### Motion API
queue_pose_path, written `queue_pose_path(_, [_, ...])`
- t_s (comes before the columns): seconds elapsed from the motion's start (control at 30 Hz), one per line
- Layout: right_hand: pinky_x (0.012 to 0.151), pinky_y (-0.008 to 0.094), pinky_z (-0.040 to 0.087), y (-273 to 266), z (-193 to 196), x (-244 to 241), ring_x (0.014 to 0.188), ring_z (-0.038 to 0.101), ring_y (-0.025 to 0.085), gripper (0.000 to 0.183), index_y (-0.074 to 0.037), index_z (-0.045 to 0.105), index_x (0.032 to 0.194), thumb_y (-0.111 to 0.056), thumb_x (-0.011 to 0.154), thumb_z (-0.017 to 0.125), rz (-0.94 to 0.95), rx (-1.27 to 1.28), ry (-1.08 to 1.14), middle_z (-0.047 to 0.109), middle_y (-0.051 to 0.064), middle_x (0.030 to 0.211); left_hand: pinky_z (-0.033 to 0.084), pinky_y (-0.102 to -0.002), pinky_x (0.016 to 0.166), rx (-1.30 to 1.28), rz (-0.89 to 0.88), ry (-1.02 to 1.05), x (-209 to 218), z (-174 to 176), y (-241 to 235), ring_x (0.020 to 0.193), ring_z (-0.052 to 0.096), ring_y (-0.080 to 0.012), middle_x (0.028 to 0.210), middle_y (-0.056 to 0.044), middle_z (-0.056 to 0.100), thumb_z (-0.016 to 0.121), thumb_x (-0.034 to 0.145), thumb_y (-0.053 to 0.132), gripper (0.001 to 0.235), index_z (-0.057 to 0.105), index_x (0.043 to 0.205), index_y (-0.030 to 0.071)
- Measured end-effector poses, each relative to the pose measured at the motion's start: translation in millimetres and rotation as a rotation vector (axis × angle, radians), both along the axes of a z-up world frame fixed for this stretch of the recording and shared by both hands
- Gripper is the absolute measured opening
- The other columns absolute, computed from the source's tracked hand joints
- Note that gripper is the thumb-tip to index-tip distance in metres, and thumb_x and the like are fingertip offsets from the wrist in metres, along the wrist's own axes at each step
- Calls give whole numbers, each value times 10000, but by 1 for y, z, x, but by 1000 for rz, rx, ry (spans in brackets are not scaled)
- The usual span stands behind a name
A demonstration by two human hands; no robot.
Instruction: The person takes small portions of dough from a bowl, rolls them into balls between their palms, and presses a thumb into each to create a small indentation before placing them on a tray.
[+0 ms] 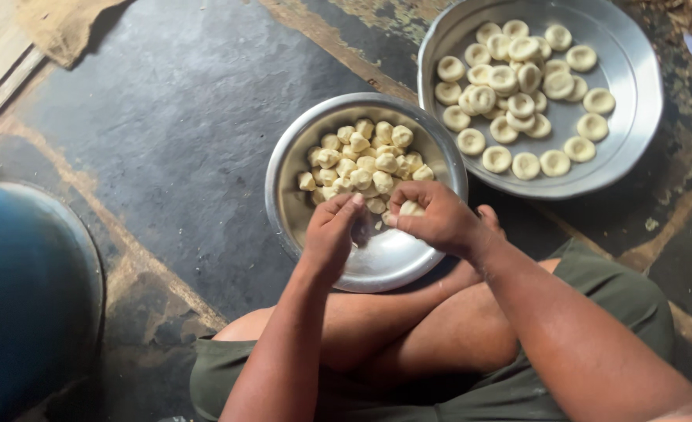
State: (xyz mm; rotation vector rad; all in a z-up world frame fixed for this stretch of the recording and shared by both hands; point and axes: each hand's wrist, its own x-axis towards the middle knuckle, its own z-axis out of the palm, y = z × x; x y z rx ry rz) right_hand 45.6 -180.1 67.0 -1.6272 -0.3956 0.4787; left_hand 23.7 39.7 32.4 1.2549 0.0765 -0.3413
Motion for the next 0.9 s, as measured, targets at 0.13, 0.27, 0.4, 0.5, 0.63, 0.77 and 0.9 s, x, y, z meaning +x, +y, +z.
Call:
queue_pose_path(0.13, [612,268,433,-7,-16,0,673,521,94,118,-33,635,1073,-107,982,649,-155,152,307,585,14,809,508,-306,624,464,-70,90,-3,-7,0,697,597,-148,853,-62,678,571,948,188,200,715,1011,63])
queue_pose_path(0.27, [755,252,502,16,-6,-27,882,604,128,462,-41,552,1390,-54,930,598,-198,248,245,630,62,1072,504,-364,977,251,51,-361,-5,-26,-10,1188,564,-255,1289,-194,581,640,1006,268,303,709,1183,33])
queue_pose_path(0.4, [1006,361,455,51,16,-51,1444,410,235,693,-43,358,1569,-97,929,618,-115,-99,-291,392,112,1593,459,-426,1029,-597,113,113,-13,-25,-34,1182,531,-278,1412,-160,538,380,1028,586,713,446,1522,76])
queue_pose_path(0.5, [1238,448,288,73,18,-52,1615,186,271,832,-55,163,1659,-307,971,559,-128,-72,-466,143,100,1755,338,-465,1104,-532,123,-18,-27,-12,-52,1306,388,-307,1539,-169,372,272,1008,687,857,261,1625,91])
queue_pose_path(0.63, [1319,413,178,75,2,-38,1647,83,264,984,-29,53,1666,-582,1049,584,-206,-182,-468,56,119,1767,182,-472,1220,-106,161,-275,-44,-11,-67,1491,198,-332,1666,-190,173,203,995,751,945,104,1664,92])
queue_pose_path(0.77, [1377,451,140,68,-6,-40,1682,19,292,933,-53,83,1691,-704,1071,336,-230,-249,-546,34,110,1793,100,-479,1262,285,251,-479,-36,-22,-54,1548,65,-364,1703,-202,55,172,981,794,981,26,1664,105])
queue_pose_path(0.9, [1307,449,175,82,6,-53,1587,213,391,1106,-66,71,1716,-829,934,245,-109,126,-200,80,130,1813,19,-486,1303,541,284,-664,-36,-27,-48,1605,-68,-396,1740,-214,-63,142,968,838,1018,-51,1664,119])
